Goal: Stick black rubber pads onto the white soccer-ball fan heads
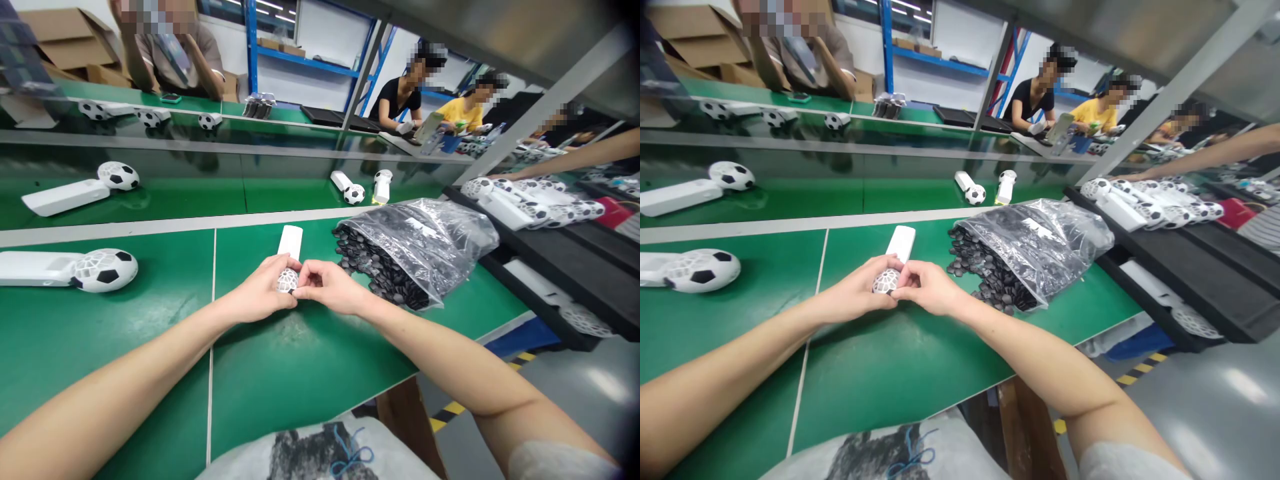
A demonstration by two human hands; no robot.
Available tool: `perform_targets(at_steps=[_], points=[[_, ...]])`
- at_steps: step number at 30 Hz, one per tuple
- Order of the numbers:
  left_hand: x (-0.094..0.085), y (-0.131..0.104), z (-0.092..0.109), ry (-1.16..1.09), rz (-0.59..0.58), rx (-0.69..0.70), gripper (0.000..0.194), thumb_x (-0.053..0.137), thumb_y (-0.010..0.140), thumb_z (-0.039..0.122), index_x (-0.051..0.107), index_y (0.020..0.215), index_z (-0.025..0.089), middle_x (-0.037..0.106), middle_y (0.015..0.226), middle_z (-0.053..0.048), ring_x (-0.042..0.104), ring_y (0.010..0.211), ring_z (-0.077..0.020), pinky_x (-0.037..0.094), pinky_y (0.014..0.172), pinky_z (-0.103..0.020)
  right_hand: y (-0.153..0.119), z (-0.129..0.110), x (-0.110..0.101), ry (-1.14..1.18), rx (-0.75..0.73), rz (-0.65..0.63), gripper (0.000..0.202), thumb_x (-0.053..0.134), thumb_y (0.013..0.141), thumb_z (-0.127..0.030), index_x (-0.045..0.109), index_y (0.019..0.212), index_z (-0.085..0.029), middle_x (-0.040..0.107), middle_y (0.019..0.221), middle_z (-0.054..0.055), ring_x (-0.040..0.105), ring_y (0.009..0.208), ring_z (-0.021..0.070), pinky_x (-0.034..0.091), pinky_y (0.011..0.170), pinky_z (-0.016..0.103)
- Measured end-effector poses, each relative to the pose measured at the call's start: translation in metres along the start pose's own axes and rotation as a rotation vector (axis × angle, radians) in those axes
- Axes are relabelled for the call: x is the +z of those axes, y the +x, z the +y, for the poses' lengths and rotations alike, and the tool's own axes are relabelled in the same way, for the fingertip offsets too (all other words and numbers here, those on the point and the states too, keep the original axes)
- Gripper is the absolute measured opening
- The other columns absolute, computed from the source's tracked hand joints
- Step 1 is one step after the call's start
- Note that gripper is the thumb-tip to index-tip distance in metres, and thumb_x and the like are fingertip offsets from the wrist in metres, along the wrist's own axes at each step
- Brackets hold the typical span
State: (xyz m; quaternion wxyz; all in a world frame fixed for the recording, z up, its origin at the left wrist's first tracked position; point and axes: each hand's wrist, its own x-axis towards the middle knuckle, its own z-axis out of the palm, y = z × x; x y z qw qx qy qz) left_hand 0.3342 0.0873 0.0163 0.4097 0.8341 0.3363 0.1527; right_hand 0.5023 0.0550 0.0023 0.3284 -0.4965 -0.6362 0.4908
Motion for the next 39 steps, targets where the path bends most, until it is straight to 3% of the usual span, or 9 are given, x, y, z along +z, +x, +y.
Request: perform_targets(at_steps=[3, 8, 11, 13, 18, 26, 29, 34, 39], points=[[-0.002, -0.001, -0.003, -0.001, -0.002, 0.041, 0.046, 0.058, 0.065, 0.022, 0.045, 0.109, 0.020, 0.048, 0.114, -0.005, 0.043, 0.109, -0.0222, 0.034, 0.094, -0.038, -0.001, 0.003, -0.013, -0.123, -0.020, -0.022, 0.024, 0.065, 0.068, -0.034, 0.051, 0.070, -0.014, 0.054, 0.066, -0.002, 0.049, 0.060, 0.0094, 0.041, 0.058, 0.023], [-0.001, -0.002, -0.007, -0.028, -0.042, 0.053, 0.058, 0.065, 0.064, 0.033, 0.042, 0.116, 0.022, 0.043, 0.120, -0.006, 0.042, 0.112, -0.0212, 0.033, 0.097, -0.035, -0.009, 0.013, -0.056, -0.903, 0.002, 0.272, 0.021, 0.057, 0.077, -0.030, 0.060, 0.092, -0.017, 0.057, 0.089, 0.007, 0.053, 0.080, 0.0168, 0.042, 0.074, 0.031], [0.003, -0.002, -0.005, 0.023, 0.062, 0.026, 0.049, 0.063, 0.065, 0.043, 0.050, 0.108, 0.021, 0.040, 0.116, -0.007, 0.040, 0.112, -0.0220, 0.031, 0.098, -0.036, -0.016, 0.021, -0.071, -1.112, 0.053, 0.241, 0.021, 0.052, 0.081, -0.025, 0.062, 0.098, -0.017, 0.057, 0.094, 0.009, 0.053, 0.091, 0.0194, 0.041, 0.081, 0.031], [0.002, -0.001, -0.003, 0.065, 0.099, -0.019, 0.045, 0.061, 0.067, 0.043, 0.051, 0.105, 0.021, 0.039, 0.112, -0.007, 0.042, 0.109, -0.0223, 0.033, 0.096, -0.037, -0.020, 0.025, -0.074, -1.118, 0.044, 0.216, 0.020, 0.048, 0.083, -0.022, 0.063, 0.095, -0.017, 0.058, 0.093, 0.008, 0.054, 0.090, 0.0180, 0.041, 0.082, 0.029], [-0.021, -0.002, -0.007, 0.155, -0.114, -0.010, 0.057, 0.061, 0.065, 0.039, 0.043, 0.117, 0.023, 0.041, 0.118, -0.006, 0.045, 0.105, -0.0228, 0.039, 0.089, -0.034, -0.025, 0.023, -0.074, -1.084, -0.012, 0.233, 0.017, 0.047, 0.083, -0.019, 0.062, 0.090, -0.016, 0.062, 0.090, 0.005, 0.056, 0.085, 0.0177, 0.042, 0.079, 0.028], [-0.050, -0.008, -0.009, 0.309, -0.186, -0.053, 0.058, 0.053, 0.068, 0.030, 0.040, 0.124, 0.025, 0.043, 0.125, -0.004, 0.046, 0.108, -0.0225, 0.040, 0.088, -0.030, -0.024, 0.013, -0.068, -0.971, -0.232, 0.288, 0.012, 0.050, 0.082, -0.020, 0.062, 0.081, -0.018, 0.056, 0.091, 0.006, 0.051, 0.088, 0.0178, 0.041, 0.079, 0.031], [-0.049, -0.006, -0.012, 0.309, -0.169, 0.016, 0.059, 0.048, 0.068, 0.021, 0.038, 0.126, 0.025, 0.037, 0.132, -0.002, 0.040, 0.116, -0.0213, 0.036, 0.093, -0.029, -0.023, 0.002, -0.055, -0.872, -0.279, 0.303, 0.008, 0.052, 0.081, -0.019, 0.060, 0.080, -0.018, 0.056, 0.083, 0.005, 0.052, 0.081, 0.0158, 0.042, 0.074, 0.028], [-0.036, -0.001, -0.022, 0.273, -0.082, 0.020, 0.058, 0.050, 0.065, 0.021, 0.040, 0.122, 0.020, 0.041, 0.124, -0.007, 0.045, 0.109, -0.0224, 0.039, 0.090, -0.032, -0.017, -0.012, -0.027, -0.620, -0.328, 0.170, 0.007, 0.053, 0.080, -0.015, 0.058, 0.085, -0.017, 0.061, 0.083, 0.002, 0.055, 0.076, 0.0114, 0.043, 0.070, 0.023], [-0.031, 0.001, -0.029, 0.239, -0.074, 0.107, 0.056, 0.048, 0.065, 0.016, 0.041, 0.120, 0.022, 0.044, 0.118, -0.006, 0.043, 0.108, -0.0212, 0.037, 0.090, -0.032, 0.002, -0.012, -0.011, -0.660, -0.469, 0.060, 0.007, 0.052, 0.081, -0.016, 0.059, 0.083, -0.017, 0.063, 0.083, 0.002, 0.056, 0.079, 0.0122, 0.042, 0.074, 0.024]])
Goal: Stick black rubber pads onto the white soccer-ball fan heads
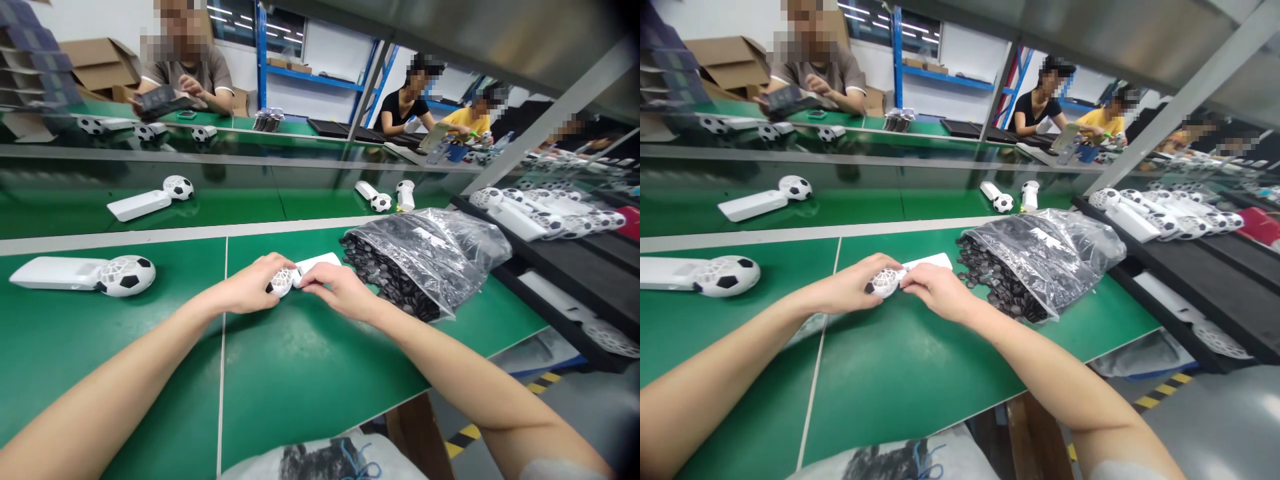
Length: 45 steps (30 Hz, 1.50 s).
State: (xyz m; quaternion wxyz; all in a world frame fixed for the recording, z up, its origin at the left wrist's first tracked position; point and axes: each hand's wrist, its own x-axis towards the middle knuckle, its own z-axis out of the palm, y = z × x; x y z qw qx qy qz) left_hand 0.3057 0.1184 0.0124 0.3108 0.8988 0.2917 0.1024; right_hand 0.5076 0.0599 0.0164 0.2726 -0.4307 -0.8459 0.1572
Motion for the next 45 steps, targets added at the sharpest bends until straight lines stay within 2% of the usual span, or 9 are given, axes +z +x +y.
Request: perform_targets(at_steps=[6, 14, 20, 24, 29, 33, 36, 42, 45], points=[[0.003, 0.004, 0.003, 0.000, 0.066, -0.045, 0.047, 0.059, 0.061, 0.026, 0.049, 0.107, 0.019, 0.049, 0.106, -0.006, 0.047, 0.099, -0.0237, 0.040, 0.084, -0.035, 0.015, 0.006, 0.013, -0.194, -0.176, -0.058, 0.008, 0.052, 0.083, -0.020, 0.060, 0.083, -0.018, 0.062, 0.082, 0.002, 0.055, 0.080, 0.0139, 0.034, 0.070, 0.027], [0.012, 0.005, 0.010, 0.027, 0.203, -0.088, 0.025, 0.053, 0.067, 0.026, 0.050, 0.091, 0.018, 0.052, 0.093, -0.005, 0.048, 0.089, -0.0225, 0.040, 0.078, -0.035, 0.026, 0.003, 0.013, -0.209, -0.066, -0.062, 0.012, 0.061, 0.076, -0.026, 0.054, 0.072, -0.016, 0.058, 0.073, -0.001, 0.051, 0.072, 0.0127, 0.029, 0.065, 0.025], [0.019, 0.007, 0.005, -0.088, 0.358, -0.166, 0.036, 0.057, 0.062, 0.018, 0.051, 0.098, 0.019, 0.053, 0.099, -0.004, 0.047, 0.094, -0.0231, 0.038, 0.083, -0.037, 0.033, 0.017, 0.015, -0.099, 0.036, -0.010, 0.021, 0.062, 0.075, -0.034, 0.052, 0.082, -0.017, 0.057, 0.083, 0.003, 0.049, 0.078, 0.0156, 0.035, 0.069, 0.027], [0.016, 0.002, 0.003, -0.211, 0.392, -0.216, 0.049, 0.065, 0.058, 0.017, 0.050, 0.104, 0.015, 0.055, 0.104, -0.007, 0.051, 0.096, -0.0219, 0.041, 0.084, -0.034, 0.033, 0.031, 0.006, -0.215, -0.019, -0.177, 0.045, 0.060, 0.070, -0.051, 0.053, 0.103, -0.022, 0.056, 0.106, 0.006, 0.048, 0.097, 0.0236, 0.034, 0.082, 0.038], [-0.021, -0.032, -0.003, -0.170, 0.487, -0.230, 0.078, 0.072, 0.057, 0.042, 0.041, 0.123, 0.015, 0.045, 0.126, -0.010, 0.043, 0.115, -0.0231, 0.035, 0.097, -0.034, 0.043, 0.061, -0.001, -0.207, 0.061, -0.319, 0.050, 0.052, 0.075, -0.051, 0.051, 0.113, -0.020, 0.056, 0.110, 0.009, 0.052, 0.099, 0.0242, 0.040, 0.084, 0.035], [-0.066, -0.088, -0.026, 0.025, 0.627, -0.379, 0.074, 0.058, 0.067, 0.056, 0.036, 0.127, 0.020, 0.039, 0.133, -0.008, 0.037, 0.121, -0.0228, 0.032, 0.100, -0.036, 0.078, 0.091, -0.006, -0.263, 0.207, -0.185, 0.055, 0.053, 0.069, -0.057, 0.056, 0.107, -0.018, 0.059, 0.109, 0.010, 0.056, 0.097, 0.0272, 0.044, 0.081, 0.033], [-0.089, -0.131, -0.053, 0.190, 0.521, -0.579, 0.082, 0.058, 0.064, 0.058, 0.031, 0.131, 0.018, 0.036, 0.135, -0.011, 0.034, 0.123, -0.0254, 0.032, 0.098, -0.037, 0.113, 0.119, -0.010, -0.330, 0.355, -0.064, 0.052, 0.048, 0.071, -0.056, 0.058, 0.101, -0.015, 0.064, 0.093, 0.012, 0.061, 0.079, 0.0277, 0.047, 0.064, 0.033], [-0.090, -0.167, -0.087, 0.303, 0.352, -0.654, 0.079, 0.067, 0.055, 0.052, 0.043, 0.123, 0.019, 0.041, 0.131, -0.014, 0.028, 0.125, -0.0341, 0.017, 0.101, -0.051, 0.147, 0.161, -0.006, -0.459, 0.561, 0.047, 0.057, 0.050, 0.072, -0.045, 0.052, 0.114, -0.006, 0.059, 0.100, 0.024, 0.059, 0.084, 0.0354, 0.045, 0.058, 0.038], [-0.082, -0.159, -0.085, 0.375, 0.360, -0.645, 0.071, 0.062, 0.059, 0.057, 0.048, 0.117, 0.019, 0.049, 0.122, -0.013, 0.038, 0.116, -0.0322, 0.022, 0.098, -0.048, 0.132, 0.153, -0.011, -0.570, 0.450, 0.085, 0.059, 0.047, 0.074, -0.049, 0.051, 0.117, -0.009, 0.050, 0.114, 0.028, 0.051, 0.097, 0.0414, 0.043, 0.062, 0.044]])
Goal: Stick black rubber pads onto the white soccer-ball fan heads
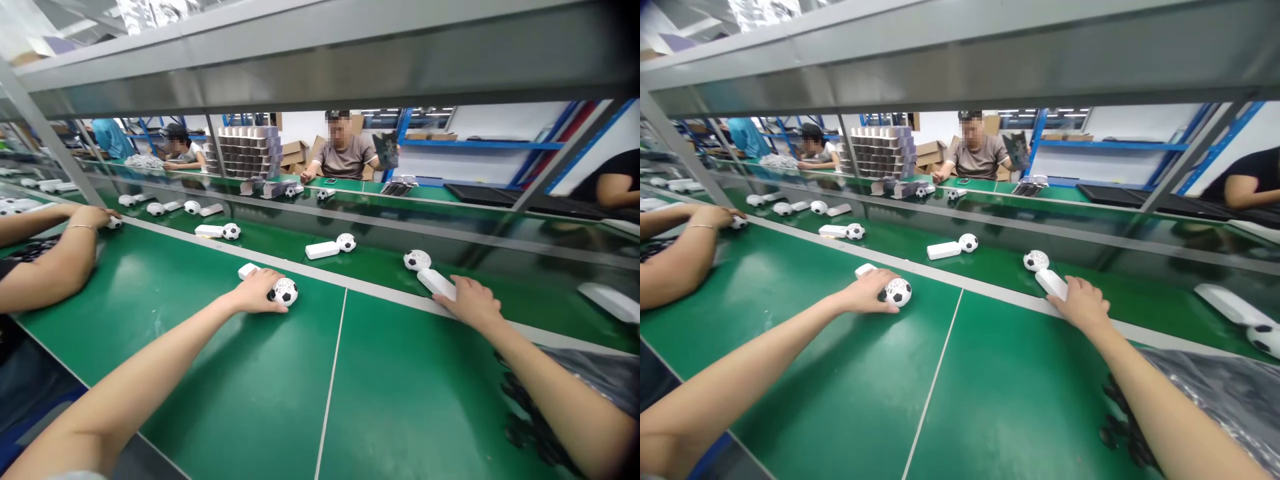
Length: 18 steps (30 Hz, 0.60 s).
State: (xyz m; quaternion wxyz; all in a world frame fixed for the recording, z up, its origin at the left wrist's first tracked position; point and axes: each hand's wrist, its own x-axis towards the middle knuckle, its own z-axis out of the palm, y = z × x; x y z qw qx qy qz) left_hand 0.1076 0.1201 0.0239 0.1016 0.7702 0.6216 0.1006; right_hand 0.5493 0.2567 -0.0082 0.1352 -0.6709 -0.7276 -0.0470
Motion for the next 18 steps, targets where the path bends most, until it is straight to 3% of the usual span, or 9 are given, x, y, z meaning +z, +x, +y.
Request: perform_targets(at_steps=[2, 6, 9, 13, 15, 18], points=[[0.006, 0.003, 0.013, 0.029, 0.027, -0.004, 0.070, 0.057, 0.061, 0.062, 0.051, 0.113, 0.016, 0.053, 0.112, -0.014, 0.043, 0.108, -0.0332, 0.028, 0.092, -0.047, -0.022, 0.006, -0.013, 0.022, -0.135, 0.045, 0.054, 0.044, 0.077, -0.048, 0.052, 0.115, -0.011, 0.048, 0.117, 0.025, 0.049, 0.102, 0.0377, 0.043, 0.072, 0.044], [0.019, 0.008, 0.046, 0.042, 0.045, 0.012, 0.072, 0.050, 0.068, 0.060, 0.044, 0.119, 0.010, 0.051, 0.111, -0.018, 0.043, 0.105, -0.0364, 0.030, 0.087, -0.050, -0.082, 0.032, -0.034, 0.053, -0.255, -0.100, 0.042, 0.047, 0.077, -0.048, 0.056, 0.106, -0.019, 0.055, 0.111, 0.013, 0.055, 0.097, 0.0270, 0.045, 0.082, 0.037], [0.021, 0.014, 0.065, 0.007, -0.064, 0.119, 0.069, 0.060, 0.065, 0.043, 0.038, 0.126, 0.017, 0.051, 0.118, -0.013, 0.045, 0.106, -0.0319, 0.033, 0.088, -0.044, -0.126, 0.055, -0.039, -0.058, -0.230, -0.186, 0.040, 0.049, 0.076, -0.045, 0.059, 0.107, -0.020, 0.059, 0.107, 0.011, 0.057, 0.094, 0.0268, 0.046, 0.081, 0.038], [0.015, 0.027, 0.081, -0.044, -0.240, 0.207, 0.057, 0.067, 0.056, 0.029, 0.051, 0.111, 0.025, 0.061, 0.104, -0.003, 0.056, 0.091, -0.0231, 0.043, 0.074, -0.029, -0.162, 0.064, -0.042, -0.172, -0.205, -0.223, 0.033, 0.046, 0.079, -0.027, 0.060, 0.107, -0.018, 0.061, 0.100, 0.011, 0.059, 0.087, 0.0257, 0.047, 0.077, 0.037], [0.014, 0.030, 0.093, -0.022, -0.179, 0.171, 0.051, 0.066, 0.058, 0.030, 0.052, 0.106, 0.020, 0.060, 0.101, -0.006, 0.056, 0.090, -0.0263, 0.043, 0.072, -0.032, -0.168, 0.060, -0.044, -0.206, -0.191, -0.216, 0.030, 0.044, 0.080, -0.022, 0.060, 0.105, -0.018, 0.061, 0.097, 0.011, 0.060, 0.083, 0.0245, 0.047, 0.073, 0.035], [0.018, 0.027, 0.116, 0.026, 0.025, 0.128, 0.050, 0.056, 0.068, 0.030, 0.043, 0.114, 0.016, 0.052, 0.111, -0.013, 0.048, 0.102, -0.0327, 0.039, 0.078, -0.040, -0.170, 0.050, -0.050, -0.237, -0.151, -0.218, 0.027, 0.042, 0.082, -0.020, 0.061, 0.101, -0.018, 0.060, 0.096, 0.010, 0.060, 0.081, 0.0231, 0.046, 0.067, 0.033]])
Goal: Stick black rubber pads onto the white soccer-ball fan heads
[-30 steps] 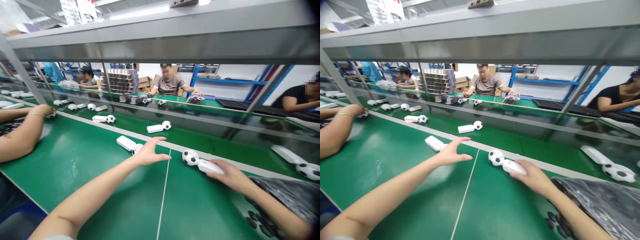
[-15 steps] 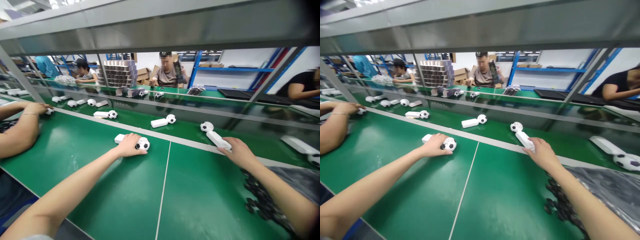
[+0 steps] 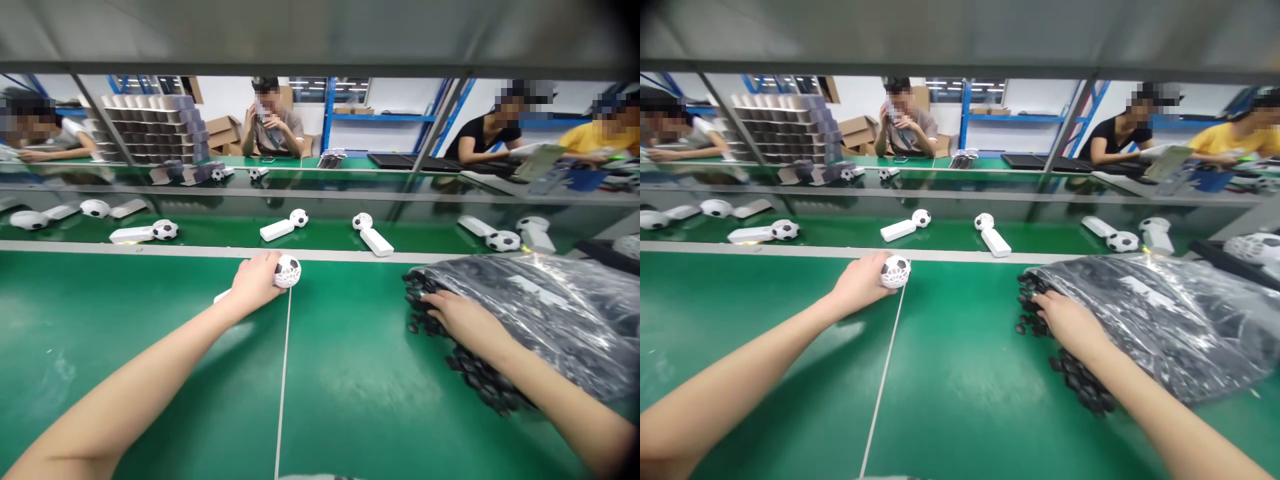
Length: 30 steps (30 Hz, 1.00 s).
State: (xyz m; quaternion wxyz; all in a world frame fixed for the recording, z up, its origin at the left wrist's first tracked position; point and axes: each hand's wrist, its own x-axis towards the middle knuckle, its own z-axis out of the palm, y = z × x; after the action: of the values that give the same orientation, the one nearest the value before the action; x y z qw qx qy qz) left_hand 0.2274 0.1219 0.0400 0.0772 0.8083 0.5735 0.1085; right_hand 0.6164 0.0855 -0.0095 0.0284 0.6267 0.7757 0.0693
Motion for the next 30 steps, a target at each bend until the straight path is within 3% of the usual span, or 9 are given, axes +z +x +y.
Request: perform_targets(at_steps=[2, 4, 8, 12, 16, 21, 25, 30], points=[[0.003, -0.003, 0.015, -0.008, 0.036, 0.025, 0.051, 0.055, 0.070, 0.029, 0.041, 0.117, 0.018, 0.049, 0.111, -0.012, 0.049, 0.099, -0.0298, 0.040, 0.076, -0.038, 0.000, -0.005, -0.005, 0.007, 0.012, -0.004, 0.024, 0.042, 0.083, -0.023, 0.061, 0.096, -0.020, 0.060, 0.095, 0.008, 0.059, 0.080, 0.0224, 0.045, 0.065, 0.031], [0.007, -0.005, 0.024, -0.048, -0.020, 0.092, 0.054, 0.058, 0.066, 0.029, 0.043, 0.118, 0.021, 0.049, 0.107, -0.009, 0.051, 0.093, -0.0255, 0.042, 0.072, -0.033, -0.002, -0.009, -0.010, 0.037, -0.015, 0.013, 0.020, 0.042, 0.083, -0.024, 0.061, 0.089, -0.020, 0.060, 0.091, 0.007, 0.058, 0.081, 0.0213, 0.044, 0.066, 0.030], [0.015, -0.005, 0.021, -0.186, -0.155, 0.190, 0.062, 0.065, 0.060, 0.040, 0.046, 0.116, 0.021, 0.048, 0.109, -0.007, 0.048, 0.101, -0.0250, 0.041, 0.083, -0.034, -0.007, -0.017, -0.019, 0.139, -0.079, 0.081, 0.016, 0.044, 0.081, -0.024, 0.058, 0.077, -0.019, 0.060, 0.083, 0.005, 0.056, 0.080, 0.0195, 0.042, 0.069, 0.029], [0.024, -0.003, 0.024, -0.354, -0.218, 0.103, 0.063, 0.062, 0.064, 0.045, 0.044, 0.119, 0.019, 0.050, 0.115, -0.008, 0.050, 0.101, -0.0239, 0.041, 0.085, -0.035, -0.011, -0.026, -0.021, 0.296, -0.026, 0.106, 0.014, 0.045, 0.081, -0.024, 0.058, 0.083, -0.020, 0.063, 0.082, 0.002, 0.058, 0.072, 0.0168, 0.044, 0.067, 0.028], [0.036, -0.001, 0.045, -0.499, -0.291, 0.040, 0.055, 0.053, 0.072, 0.050, 0.045, 0.115, 0.016, 0.053, 0.114, -0.009, 0.052, 0.100, -0.0242, 0.042, 0.085, -0.036, -0.011, -0.035, -0.018, 0.435, -0.087, 0.225, 0.021, 0.042, 0.083, -0.024, 0.059, 0.095, -0.020, 0.063, 0.094, 0.004, 0.059, 0.084, 0.0177, 0.045, 0.078, 0.031], [0.051, 0.000, 0.059, -0.525, -0.140, 0.019, 0.068, 0.052, 0.073, 0.049, 0.032, 0.128, 0.014, 0.038, 0.129, -0.016, 0.039, 0.118, -0.0283, 0.033, 0.096, -0.041, -0.012, -0.050, -0.019, 0.648, -0.064, 0.189, 0.016, 0.053, 0.079, -0.025, 0.063, 0.090, -0.019, 0.066, 0.083, 0.002, 0.061, 0.072, 0.0144, 0.049, 0.070, 0.027], [0.054, -0.003, 0.059, -0.629, -0.185, -0.093, 0.070, 0.052, 0.075, 0.047, 0.026, 0.131, 0.015, 0.031, 0.133, -0.017, 0.046, 0.111, -0.0263, 0.041, 0.089, -0.037, -0.012, -0.065, -0.021, 0.677, -0.210, 0.294, 0.014, 0.054, 0.081, -0.026, 0.066, 0.081, -0.019, 0.065, 0.082, 0.003, 0.059, 0.079, 0.0140, 0.047, 0.077, 0.027], [0.057, -0.007, 0.061, -0.790, -0.242, -0.111, 0.074, 0.057, 0.073, 0.042, 0.022, 0.133, 0.017, 0.031, 0.134, -0.015, 0.048, 0.107, -0.0234, 0.047, 0.080, -0.033, -0.008, -0.087, -0.030, 0.747, -0.182, 0.376, 0.012, 0.055, 0.080, -0.023, 0.065, 0.083, -0.018, 0.066, 0.081, 0.002, 0.059, 0.076, 0.0120, 0.046, 0.074, 0.024]])
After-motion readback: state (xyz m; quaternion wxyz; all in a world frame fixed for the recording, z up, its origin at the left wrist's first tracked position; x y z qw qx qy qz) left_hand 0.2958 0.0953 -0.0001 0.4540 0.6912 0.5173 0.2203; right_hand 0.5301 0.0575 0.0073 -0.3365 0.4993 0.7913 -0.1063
